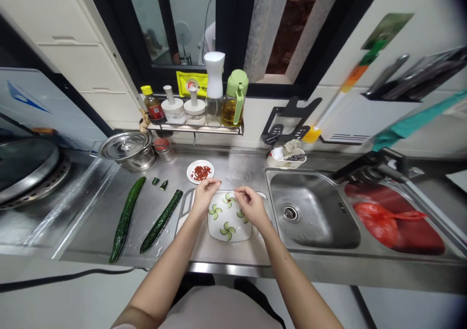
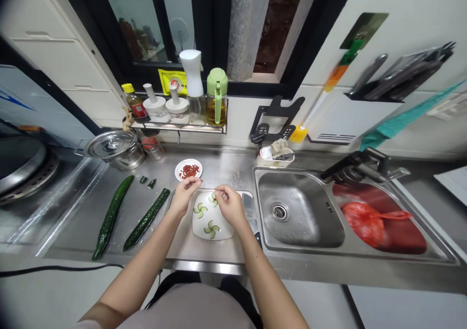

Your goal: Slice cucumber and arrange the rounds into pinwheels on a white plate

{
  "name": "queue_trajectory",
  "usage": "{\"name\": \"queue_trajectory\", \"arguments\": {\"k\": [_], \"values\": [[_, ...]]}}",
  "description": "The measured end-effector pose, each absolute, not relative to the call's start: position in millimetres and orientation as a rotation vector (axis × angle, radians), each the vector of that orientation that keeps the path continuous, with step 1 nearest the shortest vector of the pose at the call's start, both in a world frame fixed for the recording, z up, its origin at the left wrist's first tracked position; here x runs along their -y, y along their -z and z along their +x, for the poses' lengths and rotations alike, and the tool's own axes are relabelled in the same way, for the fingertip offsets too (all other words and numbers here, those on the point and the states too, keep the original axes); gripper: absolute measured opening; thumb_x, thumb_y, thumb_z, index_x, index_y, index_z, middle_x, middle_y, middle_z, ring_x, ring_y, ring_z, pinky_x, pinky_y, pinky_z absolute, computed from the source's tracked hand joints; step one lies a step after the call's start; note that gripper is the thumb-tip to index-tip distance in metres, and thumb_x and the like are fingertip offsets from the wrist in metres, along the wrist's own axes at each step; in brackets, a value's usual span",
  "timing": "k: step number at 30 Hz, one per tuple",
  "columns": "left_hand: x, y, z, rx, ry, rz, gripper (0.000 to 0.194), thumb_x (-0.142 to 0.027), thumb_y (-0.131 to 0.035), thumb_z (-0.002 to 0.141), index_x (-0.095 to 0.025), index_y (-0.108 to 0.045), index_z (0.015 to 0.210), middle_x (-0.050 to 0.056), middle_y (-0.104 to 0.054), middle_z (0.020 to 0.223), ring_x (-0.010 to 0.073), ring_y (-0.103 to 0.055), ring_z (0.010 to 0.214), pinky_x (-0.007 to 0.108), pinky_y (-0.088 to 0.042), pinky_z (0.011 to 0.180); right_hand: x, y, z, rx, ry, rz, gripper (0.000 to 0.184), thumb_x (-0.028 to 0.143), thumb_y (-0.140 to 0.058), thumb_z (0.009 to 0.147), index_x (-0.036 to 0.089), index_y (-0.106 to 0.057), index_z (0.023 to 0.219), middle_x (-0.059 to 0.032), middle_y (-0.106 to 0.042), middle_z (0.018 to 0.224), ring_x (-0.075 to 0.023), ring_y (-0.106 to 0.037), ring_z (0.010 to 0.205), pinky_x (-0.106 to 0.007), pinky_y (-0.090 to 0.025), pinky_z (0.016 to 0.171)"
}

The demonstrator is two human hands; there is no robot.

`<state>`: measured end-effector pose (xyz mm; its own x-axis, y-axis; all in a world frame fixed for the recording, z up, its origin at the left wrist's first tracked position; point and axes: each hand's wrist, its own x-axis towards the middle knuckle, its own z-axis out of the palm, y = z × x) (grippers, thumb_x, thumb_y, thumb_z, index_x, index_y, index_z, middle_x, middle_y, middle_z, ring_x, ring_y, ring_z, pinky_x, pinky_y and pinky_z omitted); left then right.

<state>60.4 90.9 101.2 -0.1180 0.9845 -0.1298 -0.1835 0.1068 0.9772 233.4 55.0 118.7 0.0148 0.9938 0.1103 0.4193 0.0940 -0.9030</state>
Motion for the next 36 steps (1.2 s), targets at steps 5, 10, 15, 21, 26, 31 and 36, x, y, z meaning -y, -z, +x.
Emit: {"name": "queue_trajectory", "arguments": {"k": [5, 10, 15, 21, 26, 31, 36], "values": [[-69.0, -113.1, 74.1, -1.253, -1.264, 1.071, 0.023, -0.037, -0.07, 0.072, -0.017, -0.068, 0.083, 0.003, -0.068, 0.079, 0.012, -0.057, 0.07, 0.023, -0.045, 0.066, -62.8, -136.4, 224.7, 1.604, -0.796, -1.367, 0.024, 0.04, -0.055, 0.084, 0.019, -0.067, 0.086, -0.0038, -0.065, 0.081, -0.0141, -0.052, 0.069, -0.026, -0.042, 0.067], [-61.0, -116.4, 79.8, -1.231, -1.264, 1.098, 0.024, -0.039, -0.069, 0.073, -0.017, -0.067, 0.083, 0.001, -0.065, 0.076, 0.0102, -0.054, 0.066, 0.021, -0.043, 0.064, -62.6, -136.8, 219.9, 1.621, -0.807, -1.323, 0.02, 0.036, -0.055, 0.084, 0.019, -0.066, 0.08, -0.0029, -0.063, 0.08, -0.0137, -0.051, 0.071, -0.026, -0.042, 0.069], [-56.8, -117.0, 81.4, -1.23, -1.203, 1.166, 0.025, -0.041, -0.068, 0.073, -0.017, -0.067, 0.08, 0.0, -0.062, 0.073, 0.0093, -0.049, 0.062, 0.021, -0.041, 0.061, -60.2, -133.1, 224.7, 1.604, -0.838, -1.324, 0.019, 0.035, -0.055, 0.083, 0.019, -0.064, 0.078, -0.0015, -0.061, 0.076, -0.0134, -0.051, 0.07, -0.025, -0.042, 0.068], [-56.6, -110.0, 81.4, -1.299, -1.119, 1.265, 0.025, -0.039, -0.066, 0.073, -0.017, -0.069, 0.083, 0.001, -0.064, 0.075, 0.0098, -0.046, 0.061, 0.022, -0.04, 0.06, -54.0, -108.6, 258.3, 1.631, -0.759, -1.44, 0.021, 0.035, -0.054, 0.083, 0.019, -0.066, 0.079, -0.0023, -0.062, 0.078, -0.0142, -0.053, 0.073, -0.026, -0.042, 0.07], [-57.0, -88.8, 80.6, -1.418, -0.997, 1.356, 0.022, -0.037, -0.063, 0.076, -0.019, -0.069, 0.085, 0.001, -0.066, 0.077, 0.0105, -0.047, 0.061, 0.022, -0.041, 0.061, -44.1, -62.1, 292.3, 1.595, -0.737, -1.599, 0.021, 0.034, -0.052, 0.083, 0.018, -0.065, 0.08, -0.0022, -0.063, 0.076, -0.0144, -0.051, 0.069, -0.026, -0.041, 0.067], [-52.4, -67.9, 85.8, -1.529, -0.819, 1.479, 0.016, -0.031, -0.063, 0.078, -0.02, -0.07, 0.087, 0.0, -0.068, 0.079, 0.0115, -0.052, 0.062, 0.023, -0.041, 0.062, -28.5, -40.1, 298.1, 1.746, -0.679, -1.722, 0.018, 0.028, -0.053, 0.083, 0.018, -0.066, 0.079, -0.0023, -0.061, 0.076, -0.0156, -0.052, 0.074, -0.026, -0.039, 0.071], [-49.6, -58.3, 100.0, -1.594, -0.569, 1.601, 0.012, -0.027, -0.063, 0.08, -0.023, -0.07, 0.089, 0.0, -0.072, 0.085, 0.0153, -0.062, 0.077, 0.025, -0.042, 0.07, -20.3, -36.4, 289.9, 1.926, -0.641, -1.838, 0.018, 0.025, -0.05, 0.089, 0.019, -0.066, 0.082, -0.0027, -0.062, 0.08, -0.016, -0.052, 0.081, -0.025, -0.038, 0.077]]}}
